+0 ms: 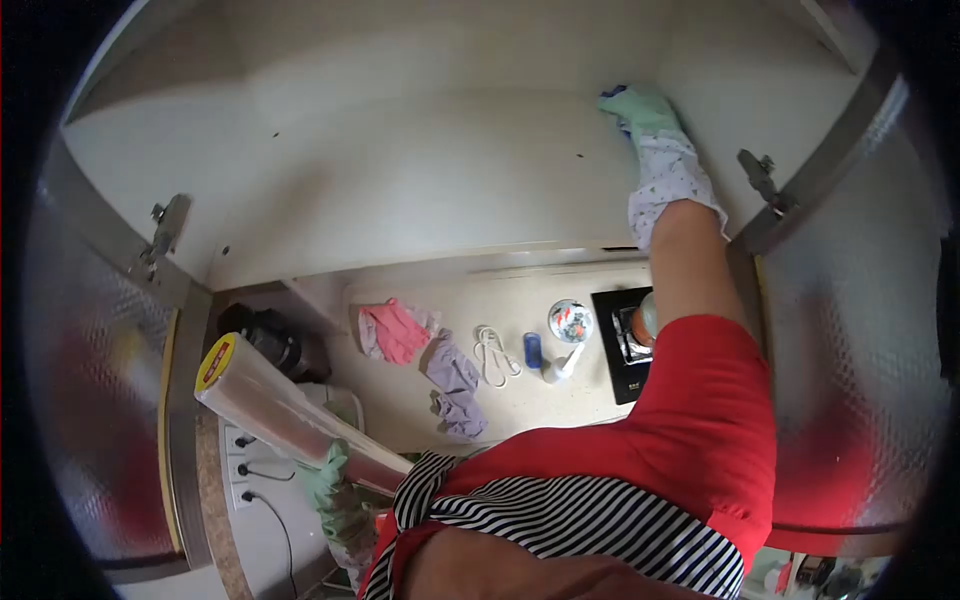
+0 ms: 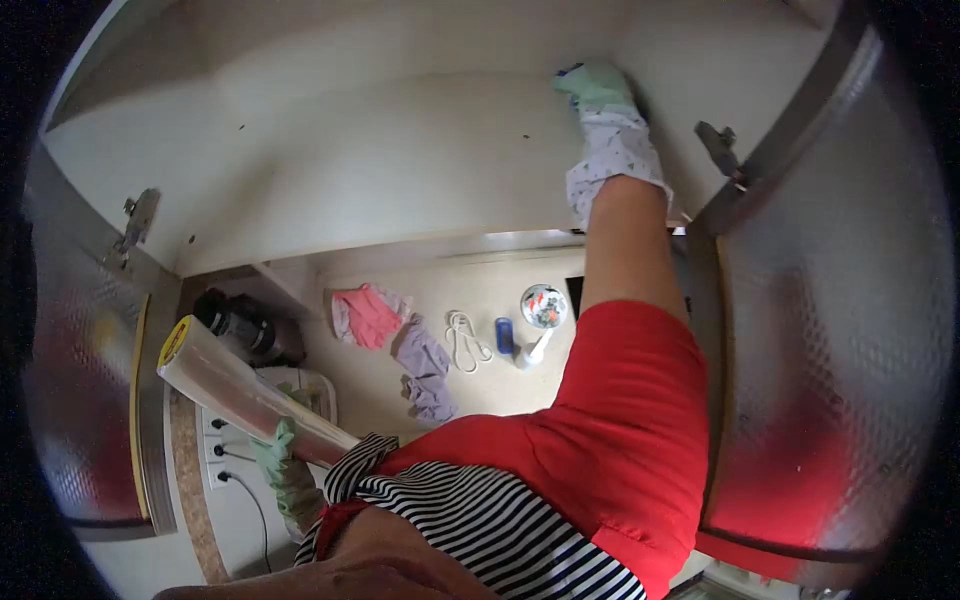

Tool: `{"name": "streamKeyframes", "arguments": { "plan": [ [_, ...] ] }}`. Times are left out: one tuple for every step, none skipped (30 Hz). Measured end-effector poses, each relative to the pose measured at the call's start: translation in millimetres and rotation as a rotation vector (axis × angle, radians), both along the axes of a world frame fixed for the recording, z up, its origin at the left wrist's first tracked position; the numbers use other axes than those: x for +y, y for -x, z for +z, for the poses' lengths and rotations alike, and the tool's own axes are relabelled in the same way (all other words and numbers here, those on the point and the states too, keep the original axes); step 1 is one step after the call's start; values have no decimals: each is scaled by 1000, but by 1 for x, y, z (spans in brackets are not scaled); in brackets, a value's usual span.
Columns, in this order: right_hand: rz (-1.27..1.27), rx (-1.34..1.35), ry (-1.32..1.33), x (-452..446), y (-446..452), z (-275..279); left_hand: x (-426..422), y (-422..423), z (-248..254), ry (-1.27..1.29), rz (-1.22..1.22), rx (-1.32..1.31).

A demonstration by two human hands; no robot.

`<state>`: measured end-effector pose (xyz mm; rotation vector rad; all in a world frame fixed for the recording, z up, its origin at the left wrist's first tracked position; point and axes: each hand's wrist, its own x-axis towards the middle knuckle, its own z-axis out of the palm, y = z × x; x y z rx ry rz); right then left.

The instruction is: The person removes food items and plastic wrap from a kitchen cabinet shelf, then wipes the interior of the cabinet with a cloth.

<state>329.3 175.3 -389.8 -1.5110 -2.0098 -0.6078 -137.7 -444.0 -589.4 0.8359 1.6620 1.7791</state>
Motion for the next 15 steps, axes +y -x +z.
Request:
{"name": "streamKeyframes", "arguments": {
  "plan": [
    [-92,-5,174,16,4,-1,-9,2,-3,16,13,7],
    [-73,-6,183,21,14,-1,-16,4,-3,26,28,6],
    [-96,74,354,24,20,1,-23,4,0,34,41,3],
    [-130,154,521,21,23,8,-22,0,6,-10,89,-40],
    [-23,201,498,-32,51,24,-20,-3,11,-58,130,-83],
    [87,245,479,-85,80,40,-19,-5,14,-57,122,-87],
    [197,284,465,-139,110,56,-19,-7,16,-76,154,-114],
    [245,167,420,-97,114,39,-20,-10,17,-96,184,-139],
    [391,131,461,-68,126,27,-20,-8,11,-100,170,-142],
    [499,174,421,-74,153,19,-18,-3,1,-125,202,-125],
    [615,171,408,-79,177,18,-17,1,-7,-151,236,-104],
    [735,172,394,-92,195,16,-15,6,-9,-165,245,-80],
    [731,179,391,-121,207,25,-10,3,-3,-189,186,-74],
    [644,293,459,-151,214,39,-4,1,3,-211,122,-69],
    [554,405,526,-169,215,49,3,-1,10,-225,49,-66]
  ]
}}
